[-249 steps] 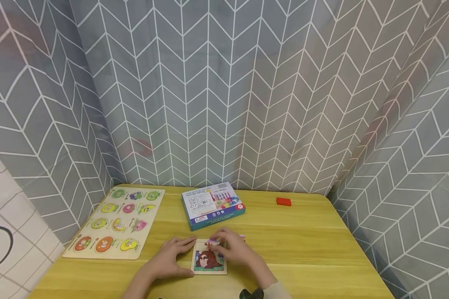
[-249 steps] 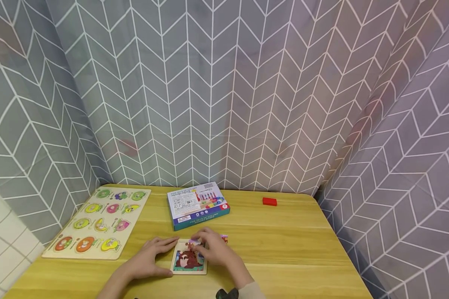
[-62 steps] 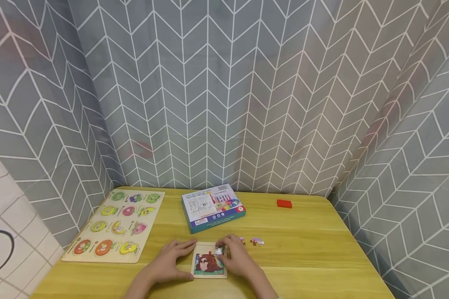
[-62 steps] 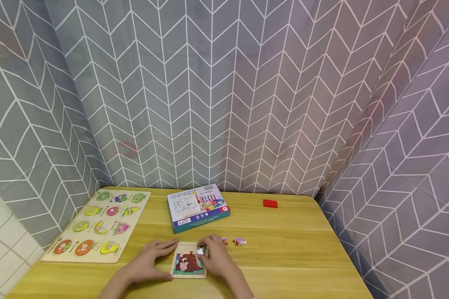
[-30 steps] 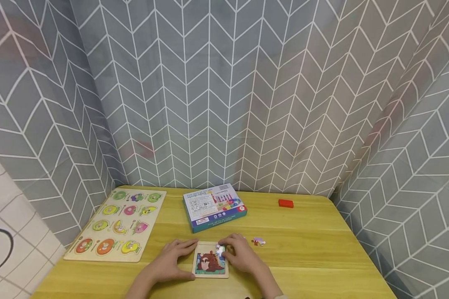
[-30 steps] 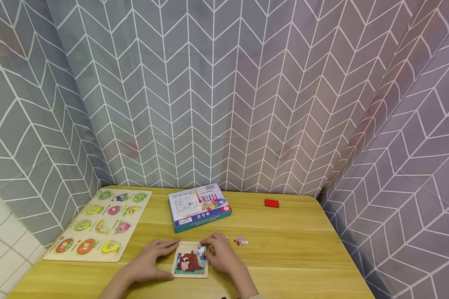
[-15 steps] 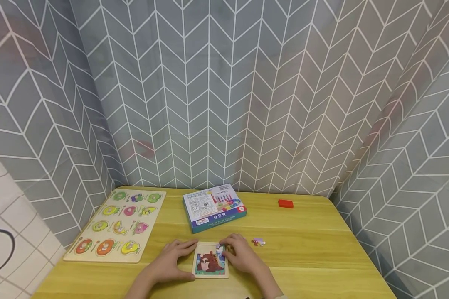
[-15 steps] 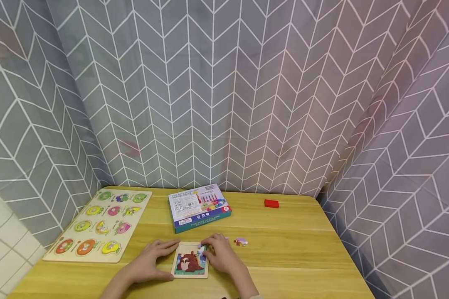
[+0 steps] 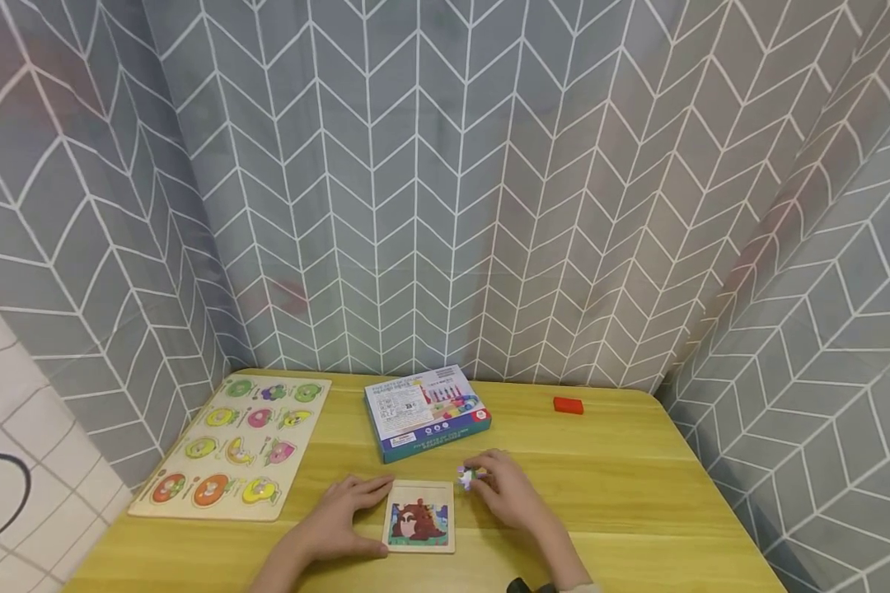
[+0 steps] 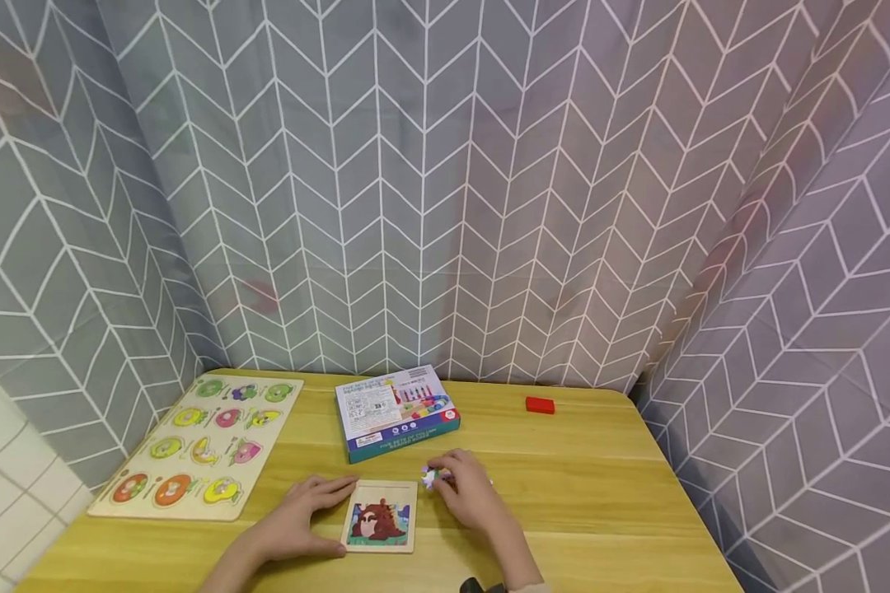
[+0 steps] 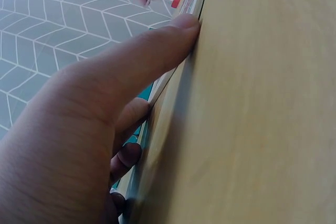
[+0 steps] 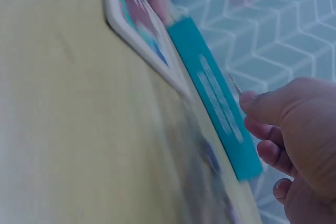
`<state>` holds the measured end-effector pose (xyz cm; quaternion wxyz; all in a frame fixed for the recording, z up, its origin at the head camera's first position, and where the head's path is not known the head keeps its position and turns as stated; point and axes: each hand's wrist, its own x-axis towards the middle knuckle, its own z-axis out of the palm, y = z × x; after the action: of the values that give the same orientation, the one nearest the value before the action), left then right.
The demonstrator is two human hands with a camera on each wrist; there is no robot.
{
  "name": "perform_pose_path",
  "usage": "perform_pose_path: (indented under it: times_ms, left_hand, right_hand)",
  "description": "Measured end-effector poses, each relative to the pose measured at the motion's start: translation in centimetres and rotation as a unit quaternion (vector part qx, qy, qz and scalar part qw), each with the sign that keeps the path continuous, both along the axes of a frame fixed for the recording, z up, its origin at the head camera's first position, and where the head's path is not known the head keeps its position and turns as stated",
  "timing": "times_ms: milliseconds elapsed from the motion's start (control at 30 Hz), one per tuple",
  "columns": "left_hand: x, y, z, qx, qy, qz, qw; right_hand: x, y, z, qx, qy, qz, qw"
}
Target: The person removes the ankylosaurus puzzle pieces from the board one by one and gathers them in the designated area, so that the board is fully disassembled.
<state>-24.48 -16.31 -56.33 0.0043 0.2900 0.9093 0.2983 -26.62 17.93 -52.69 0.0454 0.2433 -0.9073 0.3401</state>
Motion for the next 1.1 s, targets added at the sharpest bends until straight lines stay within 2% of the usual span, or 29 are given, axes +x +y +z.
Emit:
perform_pose_path:
  times_ms: [300,500,667,867,1100]
  left_hand:
    - [0.1,-0.1,0.0,0.000,0.002,0.006,1.0000]
    - [-0.1,0.0,-0.2,-0.004,0.003,0.006,1.0000]
    - [-0.1,0.2,-0.2,-0.002,-0.006,0.007,1.0000]
    - [0.0,0.1,-0.1,-0.003,-0.002,0.006,1.0000]
    - [0.0,0.1,-0.1,-0.001,0.001,0.007,1.0000]
  right_hand:
    - [-0.2,7.1,0.5,0.011,0.032,-0.065,0.997]
    - [-0.3,10.7,0.1,0.032,0.025,-0.077,0.996]
    - [-0.3,11.7,-0.4,0.043,0.016,-0.073,0.996]
    - [-0.4,12.3,-1.6,0.032,-0.001,-0.054,0.998]
    - [-0.5,12.8,-2.3,0.013,-0.005,-0.063,0.998]
